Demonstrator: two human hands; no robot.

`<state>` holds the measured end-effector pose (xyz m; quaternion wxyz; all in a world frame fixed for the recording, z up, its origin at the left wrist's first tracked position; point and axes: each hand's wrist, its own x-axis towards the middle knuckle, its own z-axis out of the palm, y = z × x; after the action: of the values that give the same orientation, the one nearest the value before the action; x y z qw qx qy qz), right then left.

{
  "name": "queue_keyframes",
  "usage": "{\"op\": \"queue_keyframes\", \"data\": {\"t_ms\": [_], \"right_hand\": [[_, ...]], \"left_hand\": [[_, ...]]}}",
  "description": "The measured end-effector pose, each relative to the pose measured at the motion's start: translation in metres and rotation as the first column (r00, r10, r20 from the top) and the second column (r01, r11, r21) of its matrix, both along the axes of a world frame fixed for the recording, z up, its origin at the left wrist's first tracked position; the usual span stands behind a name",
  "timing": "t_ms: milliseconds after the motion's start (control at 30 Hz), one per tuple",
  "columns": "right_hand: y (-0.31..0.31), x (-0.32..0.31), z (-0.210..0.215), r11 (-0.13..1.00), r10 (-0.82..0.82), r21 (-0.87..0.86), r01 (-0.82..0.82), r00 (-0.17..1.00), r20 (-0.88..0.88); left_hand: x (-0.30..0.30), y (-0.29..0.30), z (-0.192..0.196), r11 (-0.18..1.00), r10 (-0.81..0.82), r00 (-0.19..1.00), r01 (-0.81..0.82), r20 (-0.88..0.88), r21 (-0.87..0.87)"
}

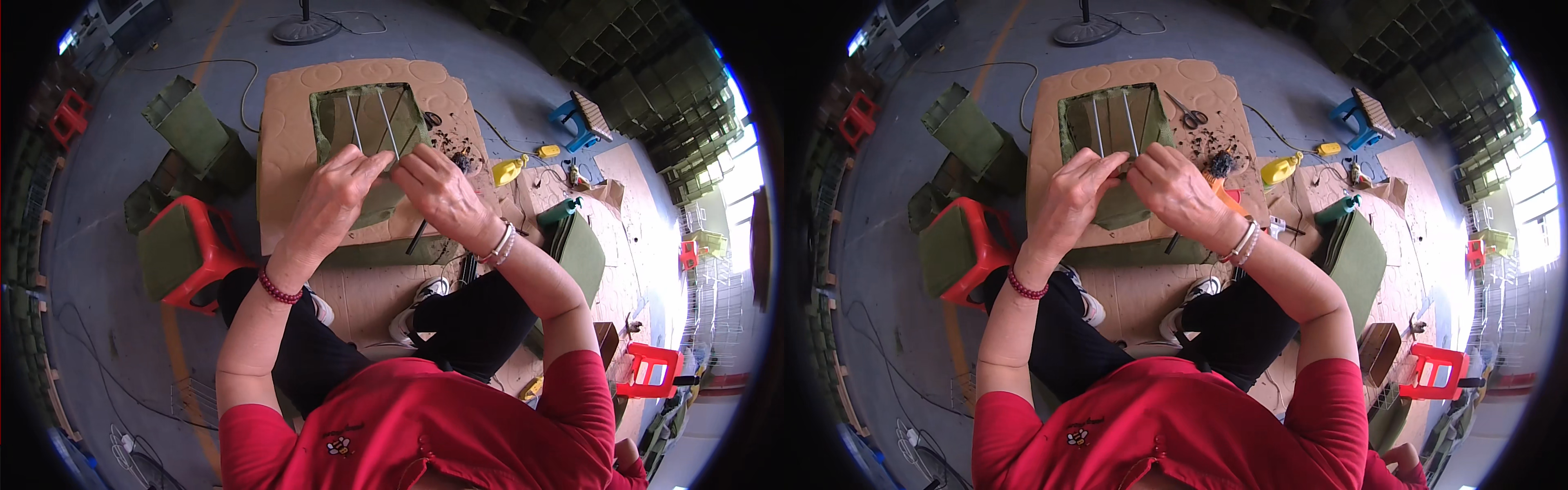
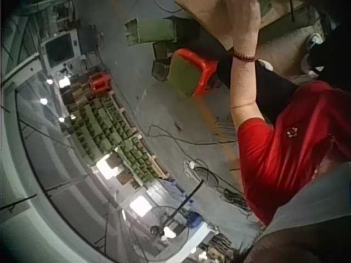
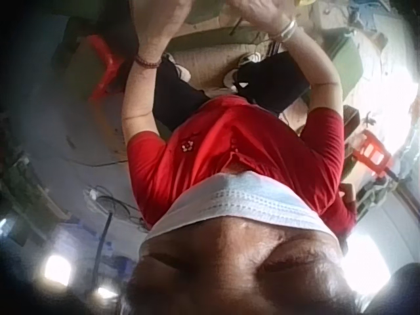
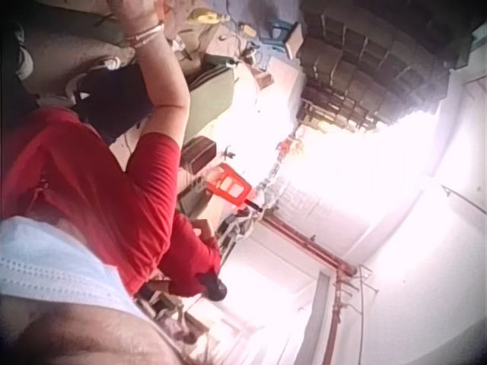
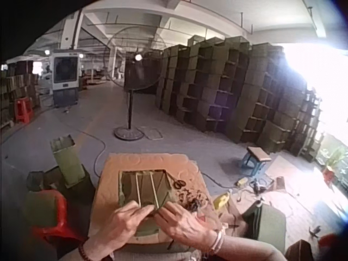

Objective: Applying hot glue to a wire frame and attaching green fabric to create a structured container or product part.

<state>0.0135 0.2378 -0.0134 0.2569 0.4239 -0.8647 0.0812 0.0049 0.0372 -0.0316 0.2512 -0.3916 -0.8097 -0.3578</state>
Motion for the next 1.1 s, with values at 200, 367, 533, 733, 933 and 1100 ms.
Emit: {"op": "queue_keyframes", "data": {"t_ms": [200, 367, 533, 733, 933, 1100], "right_hand": [[0.002, -0.015, 0.024, 0.994, 0.099, 0.036, -0.107, 0.977, 0.19], [0.033, -0.008, 0.035, 0.731, -0.227, -0.47, 0.495, 0.826, 0.516], [0.046, -0.026, -0.001, 0.76, -0.183, -0.218, 0.612, 0.524, 0.832], [0.038, -0.036, 0.006, 0.803, -0.266, -0.092, 0.589, 0.493, 0.828], [0.044, -0.038, 0.042, 0.916, -0.293, 0.121, 0.382, 0.432, 0.853], [0.05, -0.043, 0.025, 0.854, -0.258, -0.062, 0.517, 0.524, 0.811]], "left_hand": [[-0.001, 0.002, 0.0, 1.0, 0.007, 0.999, -0.008, 0.048, 0.023], [0.004, 0.0, 0.001, 1.0, 0.009, 0.999, -0.01, 0.047, 0.022], [0.003, 0.002, -0.002, 0.999, 0.005, 0.999, -0.006, 0.038, 0.034], [0.007, 0.003, -0.004, 0.998, -0.033, 0.998, 0.03, 0.052, 0.057], [0.013, -0.001, -0.007, 0.998, -0.002, 0.999, 0.004, 0.04, -0.064], [0.016, 0.003, -0.006, 0.998, -0.021, 1.0, 0.022, 0.004, -0.064]]}}
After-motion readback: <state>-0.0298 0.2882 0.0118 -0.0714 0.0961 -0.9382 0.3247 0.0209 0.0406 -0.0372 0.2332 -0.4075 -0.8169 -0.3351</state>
